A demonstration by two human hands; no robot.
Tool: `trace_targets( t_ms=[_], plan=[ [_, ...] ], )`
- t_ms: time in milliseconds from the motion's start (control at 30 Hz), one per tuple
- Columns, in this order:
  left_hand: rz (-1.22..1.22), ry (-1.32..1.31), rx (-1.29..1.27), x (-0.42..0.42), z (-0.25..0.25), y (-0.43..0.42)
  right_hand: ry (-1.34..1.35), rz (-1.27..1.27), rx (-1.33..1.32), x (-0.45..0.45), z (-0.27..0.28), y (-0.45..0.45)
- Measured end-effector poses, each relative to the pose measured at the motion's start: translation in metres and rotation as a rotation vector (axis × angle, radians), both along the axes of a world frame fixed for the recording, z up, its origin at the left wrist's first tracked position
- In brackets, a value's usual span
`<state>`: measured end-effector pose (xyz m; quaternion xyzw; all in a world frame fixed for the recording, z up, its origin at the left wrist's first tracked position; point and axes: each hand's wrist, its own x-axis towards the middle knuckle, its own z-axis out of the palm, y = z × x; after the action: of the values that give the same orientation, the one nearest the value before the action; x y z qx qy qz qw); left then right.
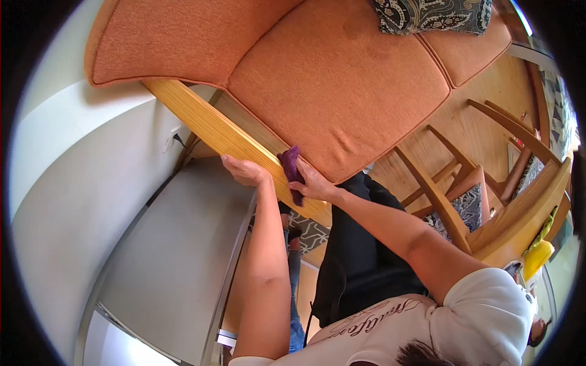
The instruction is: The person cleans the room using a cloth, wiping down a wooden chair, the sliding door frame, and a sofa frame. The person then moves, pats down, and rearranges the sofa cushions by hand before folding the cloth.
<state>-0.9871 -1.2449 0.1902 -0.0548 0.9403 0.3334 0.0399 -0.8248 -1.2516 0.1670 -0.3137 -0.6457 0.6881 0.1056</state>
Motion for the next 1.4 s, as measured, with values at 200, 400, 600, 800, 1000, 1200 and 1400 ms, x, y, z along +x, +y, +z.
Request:
trace_targets(
  t_ms=[200, 400, 600, 800, 1000, 1200, 1400],
  plan=[
    [-0.011, -0.061, -0.064, -0.002, 0.004, 0.006, -0.182, 0.127, -0.054, -0.006, 0.015, 0.022],
    [-0.043, -0.009, -0.089, -0.004, 0.002, 0.006, -0.202, 0.450, 0.116, -0.021, 0.000, 0.084],
    [-0.022, -0.033, -0.010, -0.006, -0.002, 0.004, -0.417, 0.021, 0.535, -0.191, -0.010, 0.166],
    [-0.053, -0.039, 0.118, -0.004, -0.001, 0.007, -0.642, 0.073, 1.052, -0.287, -0.094, 0.131],
    [-0.045, 0.002, 0.069, -0.005, -0.012, -0.001, -0.155, 0.502, 0.330, -0.240, -0.070, 0.158],
    [-0.111, 0.011, -0.018, 0.001, -0.003, 0.004, -0.370, 0.373, 0.879, -0.174, -0.071, 0.118],
    [-0.117, 0.073, -0.122, 0.000, -0.007, 0.001, -0.220, 0.551, 0.927, -0.011, -0.071, 0.044]
  ],
)
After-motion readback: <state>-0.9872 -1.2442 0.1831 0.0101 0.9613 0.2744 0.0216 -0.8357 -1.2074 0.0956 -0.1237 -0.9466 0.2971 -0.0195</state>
